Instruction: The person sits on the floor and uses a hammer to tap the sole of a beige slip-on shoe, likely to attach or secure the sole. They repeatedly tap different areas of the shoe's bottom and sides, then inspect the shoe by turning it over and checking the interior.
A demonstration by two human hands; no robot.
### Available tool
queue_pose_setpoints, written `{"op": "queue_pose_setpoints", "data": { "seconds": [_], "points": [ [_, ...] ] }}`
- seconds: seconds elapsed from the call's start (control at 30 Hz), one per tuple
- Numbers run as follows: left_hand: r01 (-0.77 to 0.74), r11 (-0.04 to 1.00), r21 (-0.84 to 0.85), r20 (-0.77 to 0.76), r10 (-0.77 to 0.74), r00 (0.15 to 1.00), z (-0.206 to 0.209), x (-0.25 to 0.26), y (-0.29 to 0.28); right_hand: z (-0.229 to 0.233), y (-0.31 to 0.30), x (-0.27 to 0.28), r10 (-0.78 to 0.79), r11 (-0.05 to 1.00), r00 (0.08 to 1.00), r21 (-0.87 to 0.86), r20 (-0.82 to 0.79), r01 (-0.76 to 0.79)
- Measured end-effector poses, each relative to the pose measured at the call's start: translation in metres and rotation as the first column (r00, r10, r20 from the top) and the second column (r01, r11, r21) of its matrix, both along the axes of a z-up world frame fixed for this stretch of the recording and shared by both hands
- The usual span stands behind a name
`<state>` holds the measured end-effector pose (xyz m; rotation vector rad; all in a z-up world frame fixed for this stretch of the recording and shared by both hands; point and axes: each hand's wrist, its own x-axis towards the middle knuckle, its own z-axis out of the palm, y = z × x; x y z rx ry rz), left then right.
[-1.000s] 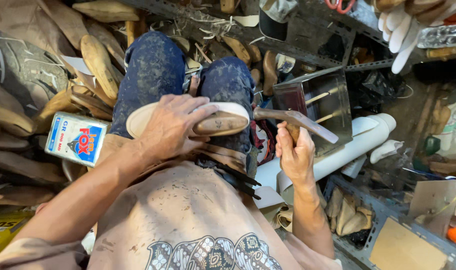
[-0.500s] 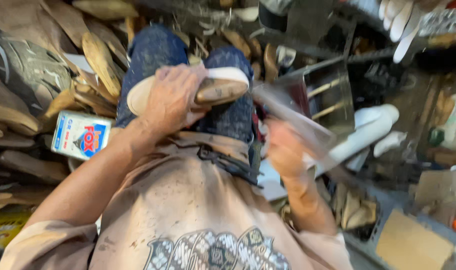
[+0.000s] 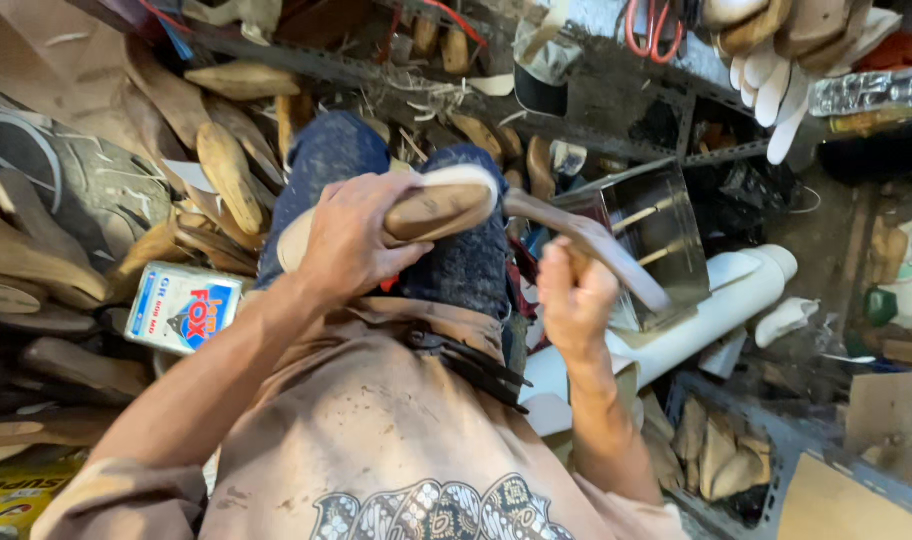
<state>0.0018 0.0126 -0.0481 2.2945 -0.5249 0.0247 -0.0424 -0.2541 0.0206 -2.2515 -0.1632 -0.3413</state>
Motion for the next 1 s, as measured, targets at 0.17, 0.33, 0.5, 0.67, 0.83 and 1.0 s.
{"op": "queue_pose_setpoints", "data": {
  "seconds": [0.17, 0.33, 0.5, 0.67, 0.83, 1.0],
  "points": [
    [-0.294, 0.694, -0.657, -0.213, 0.203, 0.956, 0.078, -0.063, -0.009, -0.016, -0.039, -0.009, -0.152, 0.964, 0.981, 0.202, -0.121, 0.174],
    [-0.257, 0.964, -0.070, -0.206, 0.238, 0.949, 0.048, -0.089, 0.030, -0.036, -0.055, -0.017, -0.280, 0.793, 0.856, 0.398, -0.434, 0.461],
    [0.070, 0.965, 0.254, 0.115, -0.102, 0.988, 0.030, -0.017, 0.050, -0.044, -0.044, -0.023, -0.207, 0.804, 0.882, 0.440, -0.424, 0.400],
    [0.391, 0.788, 0.475, -0.166, -0.356, 0.920, 0.037, 0.038, 0.026, -0.022, -0.024, -0.023, -0.229, 0.951, 0.926, 0.132, -0.299, 0.278],
    [0.279, 0.916, 0.287, -0.131, -0.251, 0.959, 0.038, 0.022, 0.033, -0.017, -0.029, -0.029, -0.186, 0.932, 0.928, 0.242, -0.322, 0.270],
    [0.025, 0.904, 0.428, -0.039, -0.009, 0.999, 0.047, -0.003, 0.006, 0.012, -0.013, -0.019, -0.090, 0.959, 0.934, 0.223, -0.345, 0.174]
  ]
}}
